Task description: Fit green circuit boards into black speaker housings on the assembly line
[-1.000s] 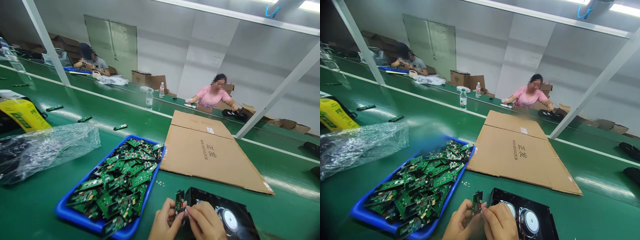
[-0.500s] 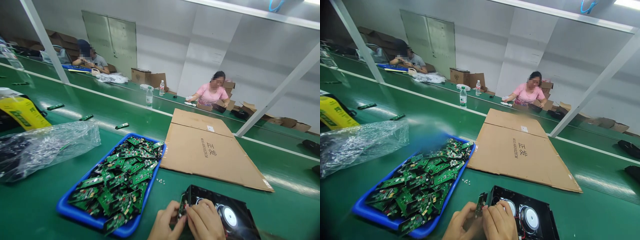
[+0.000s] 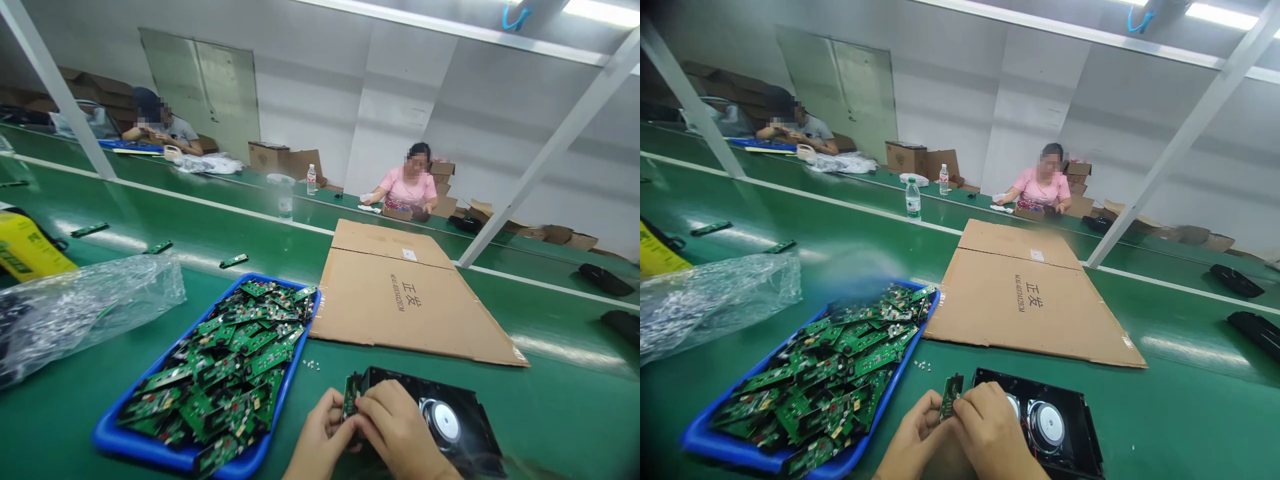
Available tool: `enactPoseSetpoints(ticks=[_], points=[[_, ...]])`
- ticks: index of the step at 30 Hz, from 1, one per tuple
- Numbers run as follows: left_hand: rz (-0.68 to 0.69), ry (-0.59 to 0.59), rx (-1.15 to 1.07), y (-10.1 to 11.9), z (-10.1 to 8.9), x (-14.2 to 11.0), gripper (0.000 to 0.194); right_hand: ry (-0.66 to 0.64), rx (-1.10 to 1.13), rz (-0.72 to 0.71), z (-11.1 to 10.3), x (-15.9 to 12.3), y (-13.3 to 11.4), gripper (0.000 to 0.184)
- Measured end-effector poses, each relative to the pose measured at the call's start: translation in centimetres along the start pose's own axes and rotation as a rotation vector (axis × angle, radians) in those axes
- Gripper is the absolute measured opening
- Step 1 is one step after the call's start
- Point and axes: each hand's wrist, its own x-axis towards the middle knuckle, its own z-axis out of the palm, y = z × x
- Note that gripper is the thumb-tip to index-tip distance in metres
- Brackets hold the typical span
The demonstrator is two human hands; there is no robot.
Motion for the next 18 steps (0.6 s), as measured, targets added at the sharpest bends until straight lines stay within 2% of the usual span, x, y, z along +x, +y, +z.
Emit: enactPoseSetpoints(ticks=[3, 5, 8, 10, 12, 15, 18], points=[[0.039, -0.003, 0.0, 0.1, -0.6, 0.6, 0.059, -0.203, 0.136, 0.26, -3.2, -0.9, 1.8, 0.027], [0.034, -0.018, 0.026, 0.5, -1.1, 1.1, 0.06, -0.366, 0.141, 0.453, -5.0, -2.2, 3.2, 0.035], [0.038, -0.025, 0.07, 1.4, -1.7, 1.5, 0.059, -0.602, 0.091, 0.597, -6.2, -4.0, 4.8, 0.033], [0.056, -0.022, 0.081, 2.2, -1.8, 1.5, 0.065, -0.656, 0.067, 0.614, -5.9, -4.7, 5.3, 0.036], [0.041, -0.039, 0.091, 2.9, -1.7, 1.0, 0.069, -0.657, 0.045, 0.6, -5.2, -5.1, 5.6, 0.035], [-0.026, -0.126, 0.119, 3.6, -0.8, -0.5, 0.055, -0.66, 0.075, 0.54, -4.6, -5.5, 6.0, 0.031], [-0.082, -0.219, 0.122, 3.2, 1.1, -1.9, 0.046, -0.684, 0.214, 0.461, -5.4, -5.8, 6.6, 0.028]])
